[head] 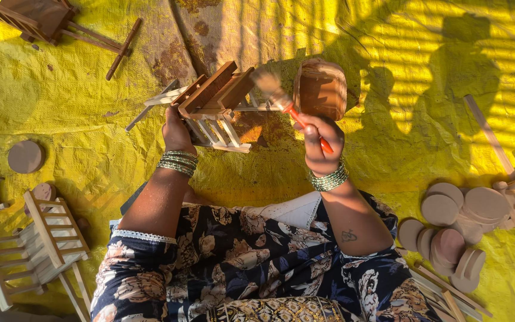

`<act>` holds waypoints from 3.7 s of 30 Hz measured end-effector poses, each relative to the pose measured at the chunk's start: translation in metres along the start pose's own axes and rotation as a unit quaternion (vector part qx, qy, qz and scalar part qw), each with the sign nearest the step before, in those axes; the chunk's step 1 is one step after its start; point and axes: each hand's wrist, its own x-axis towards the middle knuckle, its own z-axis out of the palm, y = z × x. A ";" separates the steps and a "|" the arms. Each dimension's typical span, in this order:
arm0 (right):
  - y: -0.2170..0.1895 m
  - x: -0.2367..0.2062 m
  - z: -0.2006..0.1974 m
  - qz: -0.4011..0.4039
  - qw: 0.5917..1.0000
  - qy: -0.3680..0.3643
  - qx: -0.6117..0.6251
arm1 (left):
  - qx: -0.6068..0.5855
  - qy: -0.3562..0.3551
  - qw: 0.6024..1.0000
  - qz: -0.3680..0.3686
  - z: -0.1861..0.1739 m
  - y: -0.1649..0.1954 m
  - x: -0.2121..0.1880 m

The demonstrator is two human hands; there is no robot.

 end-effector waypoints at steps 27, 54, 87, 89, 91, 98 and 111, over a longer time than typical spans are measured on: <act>0.166 -0.014 -0.102 0.250 0.937 0.033 -0.243 | 0.658 -0.039 0.721 0.213 0.008 0.036 -0.035; 0.112 0.009 -0.144 0.361 0.908 0.079 -0.197 | 0.812 -0.222 0.338 0.421 0.045 0.010 -0.083; 0.148 -0.042 -0.030 0.390 0.880 0.012 0.270 | 0.714 -0.221 0.520 0.414 0.023 0.004 -0.010; 0.151 -0.047 -0.020 0.386 0.895 0.020 0.225 | 0.733 -0.217 0.539 0.355 0.017 -0.001 -0.008; 0.154 -0.055 -0.010 0.366 0.922 0.011 0.123 | 0.764 -0.185 0.536 0.308 0.011 -0.005 -0.006; 0.160 -0.069 0.030 0.292 0.954 -0.068 0.024 | 0.801 -0.099 0.569 0.156 0.005 0.007 -0.006; 0.123 -0.055 0.031 0.131 0.964 -0.185 -0.139 | 0.783 -0.073 0.618 0.011 0.003 0.036 -0.012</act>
